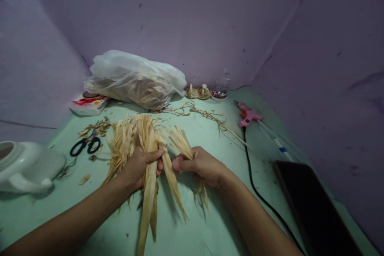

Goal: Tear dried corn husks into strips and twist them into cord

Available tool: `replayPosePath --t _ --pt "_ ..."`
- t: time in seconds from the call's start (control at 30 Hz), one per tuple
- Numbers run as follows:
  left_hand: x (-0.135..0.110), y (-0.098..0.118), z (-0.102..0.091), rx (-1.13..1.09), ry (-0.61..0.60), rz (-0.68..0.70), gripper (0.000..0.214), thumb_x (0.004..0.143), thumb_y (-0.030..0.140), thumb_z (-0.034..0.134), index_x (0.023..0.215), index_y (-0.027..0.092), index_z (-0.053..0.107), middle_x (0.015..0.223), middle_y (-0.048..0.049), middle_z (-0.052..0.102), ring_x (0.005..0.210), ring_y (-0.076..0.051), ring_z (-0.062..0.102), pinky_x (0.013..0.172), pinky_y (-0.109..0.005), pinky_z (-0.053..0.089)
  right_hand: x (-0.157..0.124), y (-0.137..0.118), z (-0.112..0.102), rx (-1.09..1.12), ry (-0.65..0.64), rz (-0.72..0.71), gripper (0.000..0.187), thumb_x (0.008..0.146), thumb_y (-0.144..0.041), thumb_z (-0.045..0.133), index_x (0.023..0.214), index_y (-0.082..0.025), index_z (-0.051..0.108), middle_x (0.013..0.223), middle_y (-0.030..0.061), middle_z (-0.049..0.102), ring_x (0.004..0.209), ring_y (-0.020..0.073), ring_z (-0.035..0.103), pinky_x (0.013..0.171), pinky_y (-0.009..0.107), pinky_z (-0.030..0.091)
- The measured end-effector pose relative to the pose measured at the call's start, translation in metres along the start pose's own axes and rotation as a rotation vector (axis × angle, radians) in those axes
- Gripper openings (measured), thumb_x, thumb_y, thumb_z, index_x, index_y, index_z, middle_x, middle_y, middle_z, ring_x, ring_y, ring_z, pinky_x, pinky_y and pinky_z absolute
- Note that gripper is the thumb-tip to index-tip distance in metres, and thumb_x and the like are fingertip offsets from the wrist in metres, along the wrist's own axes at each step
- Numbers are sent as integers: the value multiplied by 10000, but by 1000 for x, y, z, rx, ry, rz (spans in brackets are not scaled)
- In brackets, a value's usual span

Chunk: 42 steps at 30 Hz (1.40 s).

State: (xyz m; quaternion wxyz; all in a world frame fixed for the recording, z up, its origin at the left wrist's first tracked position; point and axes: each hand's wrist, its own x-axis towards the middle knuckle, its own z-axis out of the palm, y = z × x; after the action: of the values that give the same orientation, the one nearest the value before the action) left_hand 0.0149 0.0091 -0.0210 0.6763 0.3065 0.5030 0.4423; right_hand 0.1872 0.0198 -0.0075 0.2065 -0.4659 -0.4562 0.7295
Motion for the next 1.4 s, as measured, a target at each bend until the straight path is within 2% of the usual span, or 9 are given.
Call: replayPosePath --t 0.1,0.33,0.57,0.73,0.9,1.0,1.13,1.23,1.4 --pt "-2 -2 1 88 -89 16 259 590 315 694 637 105 551 387 1 525 300 -82 430 305 -186 353 4 1 9 53 58 -75 291 600 -381 699 598 -131 549 417 -79 354 361 19 190 359 204 88" --pt "-6 -1 4 162 -129 28 306 547 354 716 628 110 550 364 15 498 289 -78 402 298 -190 330 9 6 18 173 123 -145 289 529 -319 744 539 -147 512 461 -43 444 441 63 393 456 204 321" --pt "-8 -1 3 284 -146 19 274 558 353 682 524 123 537 347 6 473 290 -73 387 313 -195 300 7 2 26 145 0 -181 185 600 -245 651 497 -147 533 469 4 504 498 114 495 511 235 394" --pt "-7 -4 -3 265 -241 61 277 584 365 668 534 124 540 369 6 481 323 -68 404 345 -188 305 6 3 29 228 -117 -193 115 599 -190 555 505 -124 545 438 2 490 420 79 428 411 199 311" --pt "-6 -3 -3 141 -267 35 271 572 345 683 662 125 553 381 36 480 316 -64 390 331 -179 289 10 9 24 302 -2 -107 45 523 -149 541 523 -133 498 393 -57 394 340 19 233 337 174 108" --pt "-6 -2 -3 107 -274 51 291 566 335 694 707 123 553 429 41 493 328 -55 391 323 -171 279 11 9 20 330 50 -127 57 493 -154 533 537 -123 514 425 -39 432 362 24 295 345 157 179" --pt "-6 -1 -3 121 -268 32 283 566 331 695 693 129 542 475 34 513 346 -51 405 324 -168 291 7 0 8 540 -5 -62 85 489 -185 463 548 -142 506 517 28 546 501 121 528 468 205 414" --pt "-6 -1 -3 178 -208 -5 284 554 347 693 618 140 510 404 37 484 323 -56 396 325 -172 292 -2 -11 -12 685 -168 -10 62 531 -179 461 583 -166 493 400 -39 413 380 97 443 466 248 469" --pt "-7 0 -2 191 -183 -17 276 538 346 683 596 149 498 370 39 475 311 -57 385 323 -171 281 -24 -26 -51 803 -291 -125 32 590 -138 473 615 -157 479 415 -82 389 294 3 252 269 66 171"
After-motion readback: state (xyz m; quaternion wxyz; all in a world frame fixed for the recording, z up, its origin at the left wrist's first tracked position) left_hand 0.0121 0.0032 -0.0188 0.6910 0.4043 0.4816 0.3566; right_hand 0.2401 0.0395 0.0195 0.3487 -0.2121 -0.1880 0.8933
